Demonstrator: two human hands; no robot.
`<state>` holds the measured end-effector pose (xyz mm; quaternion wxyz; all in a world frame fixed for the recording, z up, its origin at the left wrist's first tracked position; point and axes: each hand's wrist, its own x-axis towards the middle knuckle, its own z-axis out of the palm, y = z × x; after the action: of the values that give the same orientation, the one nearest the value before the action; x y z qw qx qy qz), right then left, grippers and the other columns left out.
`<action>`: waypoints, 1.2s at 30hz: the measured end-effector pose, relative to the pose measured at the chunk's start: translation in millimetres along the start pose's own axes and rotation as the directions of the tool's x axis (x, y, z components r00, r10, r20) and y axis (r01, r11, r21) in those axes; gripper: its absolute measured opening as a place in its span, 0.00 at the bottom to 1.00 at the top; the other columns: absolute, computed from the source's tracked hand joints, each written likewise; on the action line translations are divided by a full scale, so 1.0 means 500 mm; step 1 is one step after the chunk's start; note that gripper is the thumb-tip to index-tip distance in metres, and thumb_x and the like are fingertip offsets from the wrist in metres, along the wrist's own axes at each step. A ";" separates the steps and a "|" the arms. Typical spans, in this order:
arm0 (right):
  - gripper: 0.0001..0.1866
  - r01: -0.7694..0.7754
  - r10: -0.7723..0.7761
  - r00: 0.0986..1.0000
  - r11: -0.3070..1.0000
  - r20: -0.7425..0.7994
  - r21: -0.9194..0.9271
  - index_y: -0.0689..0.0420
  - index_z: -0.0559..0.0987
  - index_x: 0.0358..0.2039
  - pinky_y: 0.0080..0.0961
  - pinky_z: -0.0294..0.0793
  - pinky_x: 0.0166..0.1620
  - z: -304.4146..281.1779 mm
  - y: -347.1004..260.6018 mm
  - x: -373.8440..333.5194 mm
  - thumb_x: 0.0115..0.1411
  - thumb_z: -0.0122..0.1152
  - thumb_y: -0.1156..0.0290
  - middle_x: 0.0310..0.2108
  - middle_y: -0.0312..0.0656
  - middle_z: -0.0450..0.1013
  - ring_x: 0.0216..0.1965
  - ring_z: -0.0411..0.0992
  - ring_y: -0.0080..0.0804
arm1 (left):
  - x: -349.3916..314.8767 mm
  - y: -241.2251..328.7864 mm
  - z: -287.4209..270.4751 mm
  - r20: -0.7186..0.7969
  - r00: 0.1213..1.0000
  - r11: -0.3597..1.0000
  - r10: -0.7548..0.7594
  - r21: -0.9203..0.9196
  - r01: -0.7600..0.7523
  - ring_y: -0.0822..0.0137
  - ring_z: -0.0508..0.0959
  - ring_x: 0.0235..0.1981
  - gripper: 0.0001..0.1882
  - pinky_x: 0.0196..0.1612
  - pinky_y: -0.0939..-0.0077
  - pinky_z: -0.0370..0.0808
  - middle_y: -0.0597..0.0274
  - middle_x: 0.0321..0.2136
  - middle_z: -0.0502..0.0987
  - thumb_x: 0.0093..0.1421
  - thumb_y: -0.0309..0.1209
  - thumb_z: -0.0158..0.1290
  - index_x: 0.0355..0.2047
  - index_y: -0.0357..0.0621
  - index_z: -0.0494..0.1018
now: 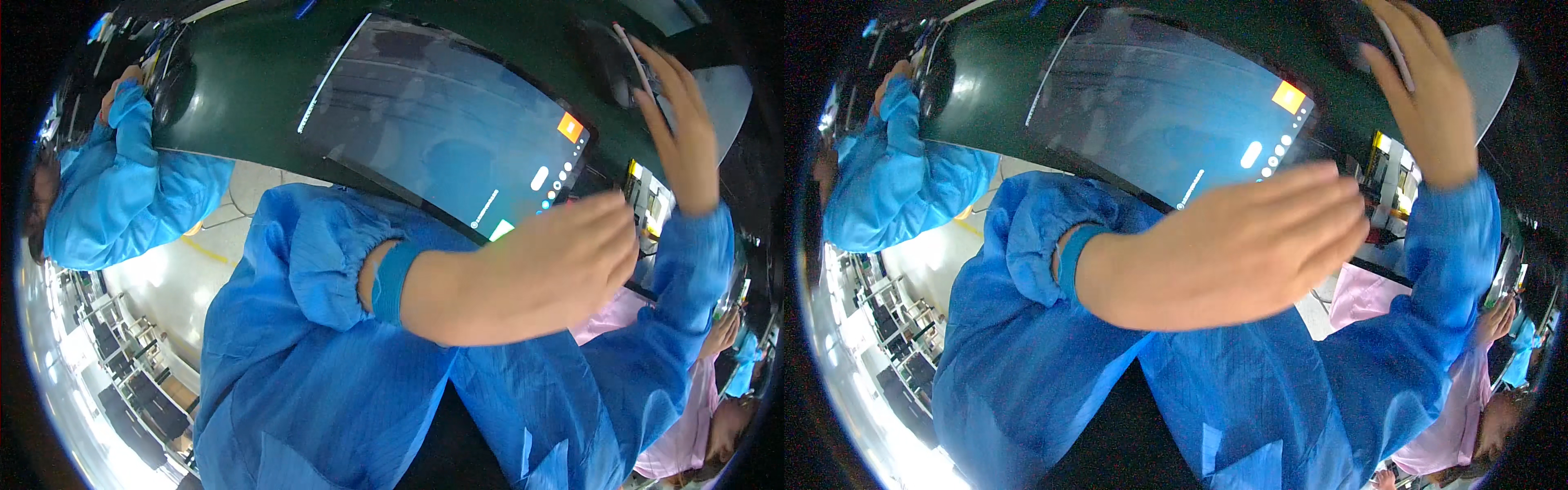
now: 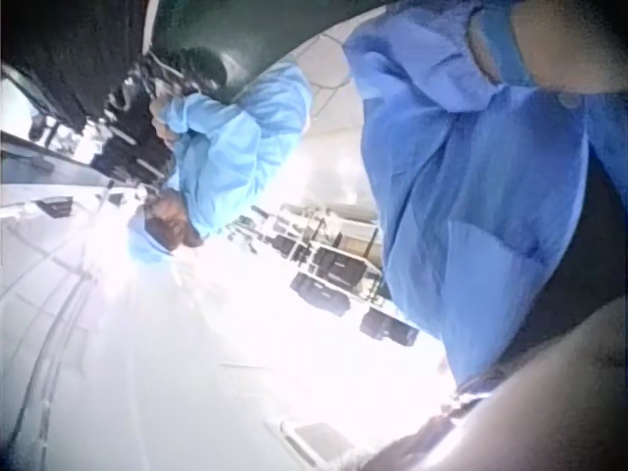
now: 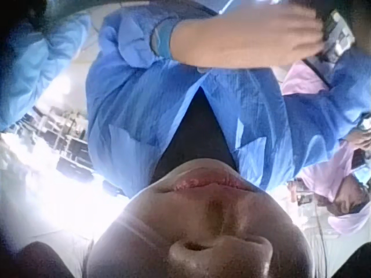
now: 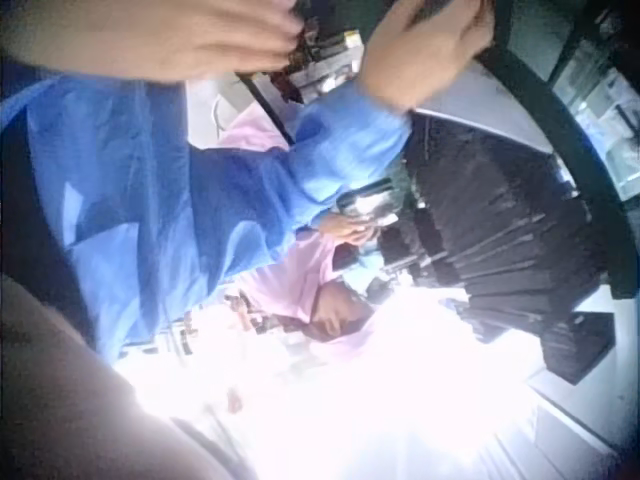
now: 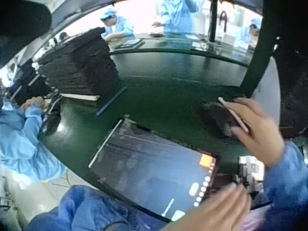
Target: The person connects a display panel to a tablet chassis, plugs in test cables, and runs touch and screen diagnostic tests by tapping the display and peeling its protective film. Afterward, they disconnect the test cables and work on the tablet frame using a tool.
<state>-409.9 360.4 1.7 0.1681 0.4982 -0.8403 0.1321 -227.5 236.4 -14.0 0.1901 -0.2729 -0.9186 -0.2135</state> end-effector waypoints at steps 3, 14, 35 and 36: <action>0.25 0.051 -0.051 0.994 0.999 0.101 0.008 0.42 0.63 0.60 0.36 0.61 0.59 0.138 0.087 0.011 0.61 0.51 0.68 0.60 0.51 0.57 0.59 0.59 0.48 | -0.019 0.022 0.003 -0.073 0.997 0.997 0.039 -0.067 -0.044 0.57 0.73 0.49 0.18 0.58 0.65 0.65 0.50 0.44 0.74 0.53 0.28 0.47 0.42 0.30 0.71; 0.25 0.016 -0.009 0.998 0.994 0.064 -0.105 0.44 0.62 0.60 0.34 0.63 0.57 0.064 0.028 0.011 0.62 0.51 0.69 0.60 0.51 0.58 0.58 0.61 0.48 | -0.026 -0.021 -0.029 -0.056 0.998 0.997 0.043 -0.064 -0.047 0.56 0.73 0.45 0.14 0.54 0.65 0.67 0.50 0.37 0.74 0.51 0.30 0.48 0.35 0.32 0.72; 0.08 -0.008 -0.006 0.979 0.998 0.205 0.067 0.54 0.72 0.25 0.22 0.72 0.25 0.034 -0.168 -0.199 0.48 0.62 0.67 0.27 0.35 0.69 0.28 0.72 0.27 | 0.058 -0.157 0.003 0.267 0.940 0.962 -0.211 -0.114 0.248 0.49 0.73 0.48 0.29 0.54 0.65 0.68 0.41 0.43 0.73 0.48 0.37 0.57 0.45 0.27 0.68; 0.08 -0.015 0.001 0.979 0.998 0.206 0.066 0.54 0.72 0.25 0.22 0.72 0.25 0.034 -0.166 -0.201 0.48 0.62 0.67 0.27 0.35 0.69 0.28 0.72 0.27 | 0.050 -0.157 0.020 0.271 0.940 0.963 -0.206 -0.117 0.244 0.49 0.73 0.48 0.29 0.54 0.65 0.68 0.41 0.43 0.73 0.48 0.37 0.57 0.45 0.27 0.68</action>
<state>-294.5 394.6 -50.6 0.0628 0.5111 -0.8503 0.1090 -294.9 192.1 -33.4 0.0231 -0.2045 -0.9421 -0.2647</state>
